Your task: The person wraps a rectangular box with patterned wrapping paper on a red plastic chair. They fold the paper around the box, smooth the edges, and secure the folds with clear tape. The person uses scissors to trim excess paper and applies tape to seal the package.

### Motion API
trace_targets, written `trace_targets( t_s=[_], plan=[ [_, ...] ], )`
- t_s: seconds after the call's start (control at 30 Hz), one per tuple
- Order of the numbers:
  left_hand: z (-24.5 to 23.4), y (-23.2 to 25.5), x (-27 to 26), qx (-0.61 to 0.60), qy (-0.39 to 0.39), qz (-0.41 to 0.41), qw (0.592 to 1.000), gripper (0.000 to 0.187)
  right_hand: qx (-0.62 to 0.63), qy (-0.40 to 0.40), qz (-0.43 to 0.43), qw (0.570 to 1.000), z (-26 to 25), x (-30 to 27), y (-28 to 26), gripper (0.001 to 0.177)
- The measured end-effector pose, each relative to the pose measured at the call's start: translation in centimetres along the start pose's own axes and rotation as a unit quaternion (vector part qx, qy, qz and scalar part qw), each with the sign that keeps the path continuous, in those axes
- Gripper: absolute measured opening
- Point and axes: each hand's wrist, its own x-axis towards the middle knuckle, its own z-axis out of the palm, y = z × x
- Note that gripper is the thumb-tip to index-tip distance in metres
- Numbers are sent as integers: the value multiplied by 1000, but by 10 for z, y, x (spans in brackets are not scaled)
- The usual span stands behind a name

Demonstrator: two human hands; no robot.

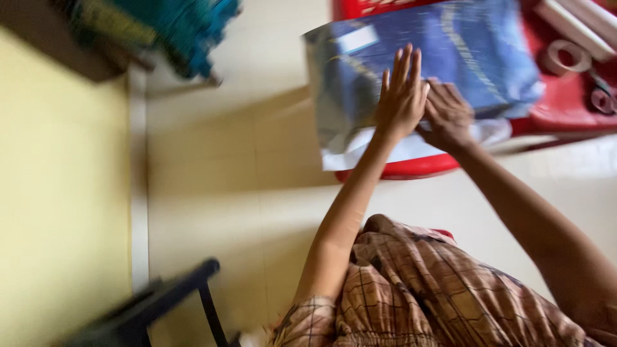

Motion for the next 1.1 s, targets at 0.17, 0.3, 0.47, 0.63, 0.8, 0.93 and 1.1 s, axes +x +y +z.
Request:
trace_targets(
  t_s=[0.17,0.3,0.47,0.63,0.8,0.93,1.1],
  plan=[
    [16,-2,4,10,-81,75,994,86,34,-3,24,999,14,-1,3,72],
    [19,-8,3,65,-71,87,992,109,76,-10,36,996,9,-2,5,87],
    [-2,-4,2,8,-137,68,988,114,151,-12,33,988,-8,-10,14,78],
    [-22,1,8,9,-166,89,982,128,65,7,-15,998,-1,-15,27,65],
    [-41,12,6,51,-252,77,963,151,134,56,-40,989,-21,-51,71,84],
    [-40,20,2,72,-201,88,973,158,139,49,-15,989,-48,-88,112,89],
    [-14,17,-14,74,-181,65,978,149,207,151,182,949,-35,-114,147,59]
  ],
)
